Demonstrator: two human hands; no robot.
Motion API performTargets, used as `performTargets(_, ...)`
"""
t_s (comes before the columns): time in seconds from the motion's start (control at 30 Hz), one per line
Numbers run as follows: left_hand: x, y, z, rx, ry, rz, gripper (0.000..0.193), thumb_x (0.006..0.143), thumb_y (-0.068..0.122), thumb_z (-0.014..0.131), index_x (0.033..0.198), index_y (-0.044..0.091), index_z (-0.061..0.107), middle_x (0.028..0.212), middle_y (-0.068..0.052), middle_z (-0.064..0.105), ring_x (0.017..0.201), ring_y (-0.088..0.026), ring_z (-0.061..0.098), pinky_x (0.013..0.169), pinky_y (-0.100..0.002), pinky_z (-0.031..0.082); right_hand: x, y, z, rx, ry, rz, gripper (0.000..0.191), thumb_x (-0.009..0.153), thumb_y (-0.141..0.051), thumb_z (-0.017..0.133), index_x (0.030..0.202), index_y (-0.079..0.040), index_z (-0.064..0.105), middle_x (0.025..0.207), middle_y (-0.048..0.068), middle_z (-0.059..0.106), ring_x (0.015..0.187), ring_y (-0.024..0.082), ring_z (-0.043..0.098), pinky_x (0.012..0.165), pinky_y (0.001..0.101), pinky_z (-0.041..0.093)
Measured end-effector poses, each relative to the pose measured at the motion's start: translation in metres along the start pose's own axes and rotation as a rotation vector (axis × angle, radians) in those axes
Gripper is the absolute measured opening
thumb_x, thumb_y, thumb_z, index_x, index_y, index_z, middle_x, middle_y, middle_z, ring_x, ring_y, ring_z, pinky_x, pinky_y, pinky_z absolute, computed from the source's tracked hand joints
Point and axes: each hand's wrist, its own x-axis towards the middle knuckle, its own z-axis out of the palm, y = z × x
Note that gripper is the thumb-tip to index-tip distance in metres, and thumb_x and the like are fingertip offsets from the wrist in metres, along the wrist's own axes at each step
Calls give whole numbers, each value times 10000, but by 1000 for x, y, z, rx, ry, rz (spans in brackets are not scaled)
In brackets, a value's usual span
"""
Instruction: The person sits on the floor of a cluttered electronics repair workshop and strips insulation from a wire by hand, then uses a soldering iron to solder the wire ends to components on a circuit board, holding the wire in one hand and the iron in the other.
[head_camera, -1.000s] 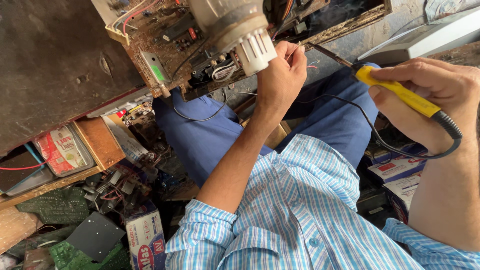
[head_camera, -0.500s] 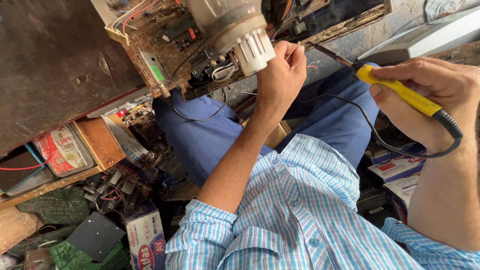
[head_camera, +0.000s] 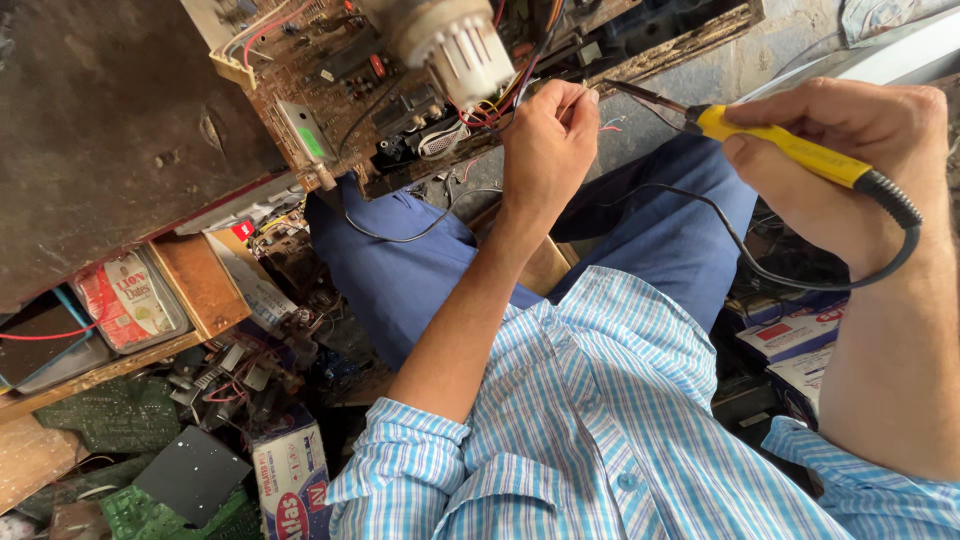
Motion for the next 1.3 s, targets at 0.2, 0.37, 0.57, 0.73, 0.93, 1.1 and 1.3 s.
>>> performTargets(0.2,3,-4,-1,42,22,30,179,952,166,702,898,-5,712,745,-62,758,635,-78,701,611,-266,558,-22,35,1,-23,118,-62,132,1002,3,754,1117,68,752,934,132,726,786,107,676,703,191,522)
performTargets(0.37,-1,8,-12,-64,11,120,155,978,134,713,940,-16,721,754,-20,743,695,-30,640,628,-244,535,-60,65,-8,11,202,-153,136,1034,-2,769,1142,67,725,961,164,715,778,144,689,675,214,528)
performTargets(0.57,-26,44,-34,-95,-8,105,134,992,125,708,953,-1,732,739,40,688,643,13,559,554,-193,457,-89,77,-9,-49,224,-388,224,917,-1,780,1120,68,715,978,226,718,715,194,708,611,261,551)
performTargets(0.73,-35,67,-35,-74,28,91,124,962,108,729,913,-6,726,696,46,658,633,17,550,545,-192,453,-93,70,-3,-16,181,-513,226,888,36,780,1100,75,713,929,242,700,698,222,705,600,265,551)
performTargets(0.93,-41,84,-36,-80,6,22,129,955,106,721,880,2,710,623,61,620,555,26,527,448,-196,468,-87,61,5,-3,214,-536,248,827,33,790,1065,59,726,893,236,706,703,213,697,572,257,546)
performTargets(1.1,-43,92,-36,-121,-14,5,133,966,102,717,883,0,703,618,55,610,538,26,516,420,-201,464,-87,61,8,9,225,-502,248,860,32,791,1100,53,731,920,221,706,682,193,699,591,251,544)
performTargets(1.3,-44,94,-36,-126,-23,20,128,964,101,715,886,0,708,618,54,622,532,22,546,430,-201,492,-87,63,9,16,217,-510,249,856,35,790,1096,52,730,914,221,705,702,200,703,589,250,546)
